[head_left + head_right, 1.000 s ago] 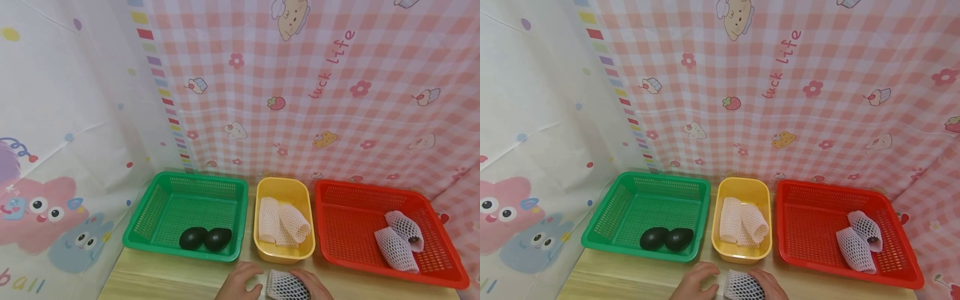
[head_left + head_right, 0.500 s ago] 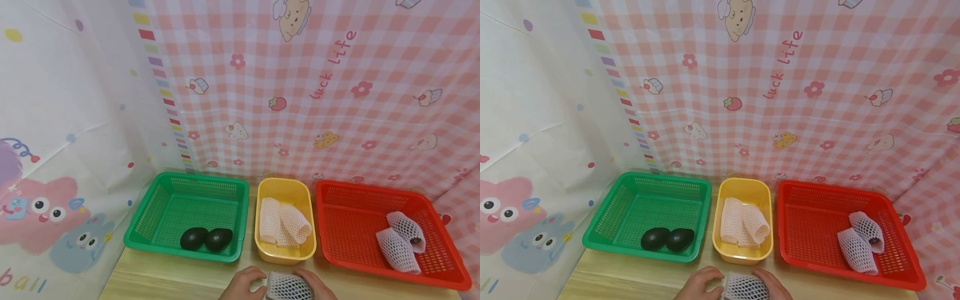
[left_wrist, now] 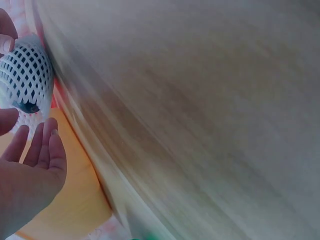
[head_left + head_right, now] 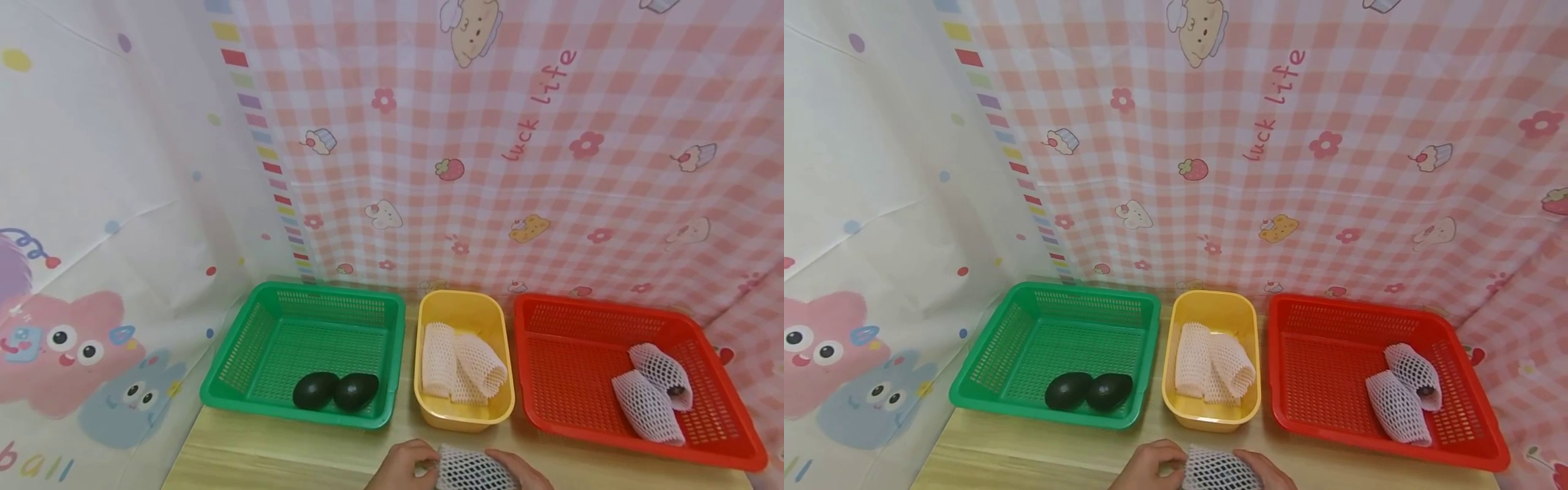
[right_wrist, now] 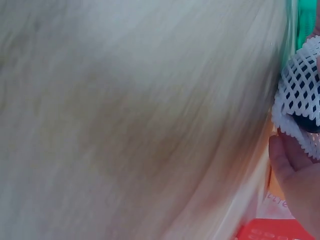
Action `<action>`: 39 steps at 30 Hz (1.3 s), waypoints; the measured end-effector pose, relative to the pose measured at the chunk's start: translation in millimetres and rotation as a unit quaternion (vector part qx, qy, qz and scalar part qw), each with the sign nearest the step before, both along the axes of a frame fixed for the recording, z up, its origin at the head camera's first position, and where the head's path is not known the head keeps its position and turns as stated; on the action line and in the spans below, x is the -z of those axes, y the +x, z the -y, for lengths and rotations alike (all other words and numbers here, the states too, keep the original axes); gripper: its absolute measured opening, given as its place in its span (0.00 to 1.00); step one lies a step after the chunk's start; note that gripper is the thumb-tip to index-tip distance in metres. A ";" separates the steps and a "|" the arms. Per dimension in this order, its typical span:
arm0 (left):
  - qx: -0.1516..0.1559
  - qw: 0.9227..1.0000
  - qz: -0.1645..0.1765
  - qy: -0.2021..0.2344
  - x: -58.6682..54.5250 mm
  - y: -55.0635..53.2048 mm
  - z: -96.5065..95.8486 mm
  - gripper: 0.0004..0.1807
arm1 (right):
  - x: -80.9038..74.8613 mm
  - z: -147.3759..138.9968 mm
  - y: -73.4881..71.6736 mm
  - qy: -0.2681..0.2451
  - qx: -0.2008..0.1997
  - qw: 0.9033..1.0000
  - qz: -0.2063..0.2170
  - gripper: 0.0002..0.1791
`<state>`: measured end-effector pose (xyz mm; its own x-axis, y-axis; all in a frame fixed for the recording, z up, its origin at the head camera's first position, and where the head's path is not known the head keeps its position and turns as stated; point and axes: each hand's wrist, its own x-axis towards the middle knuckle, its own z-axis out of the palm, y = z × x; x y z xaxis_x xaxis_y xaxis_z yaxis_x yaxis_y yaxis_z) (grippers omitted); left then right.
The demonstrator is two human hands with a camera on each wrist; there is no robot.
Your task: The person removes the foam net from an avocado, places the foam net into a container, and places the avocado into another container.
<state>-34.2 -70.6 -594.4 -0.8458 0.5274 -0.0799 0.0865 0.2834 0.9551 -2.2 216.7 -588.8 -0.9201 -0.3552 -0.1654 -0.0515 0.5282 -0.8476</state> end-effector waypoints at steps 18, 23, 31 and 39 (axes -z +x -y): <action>0.020 0.999 0.029 -0.027 1.7 -2.3 -3.4 0.20 | -1.8 4.3 -3.8 -0.069 0.027 0.994 0.082 0.27; 0.038 0.997 0.030 -0.052 3.5 -6.7 -3.1 0.24 | 11.7 1.9 -3.8 -0.087 0.018 0.996 0.027 0.17; 0.073 0.994 0.035 -0.067 52.1 -20.5 -4.6 0.33 | 3.0 8.9 -2.6 -0.063 0.068 0.991 0.095 0.18; 0.078 0.987 0.060 -0.127 38.1 -20.3 -10.8 0.39 | -5.4 14.8 -1.2 -0.081 0.068 0.988 0.112 0.16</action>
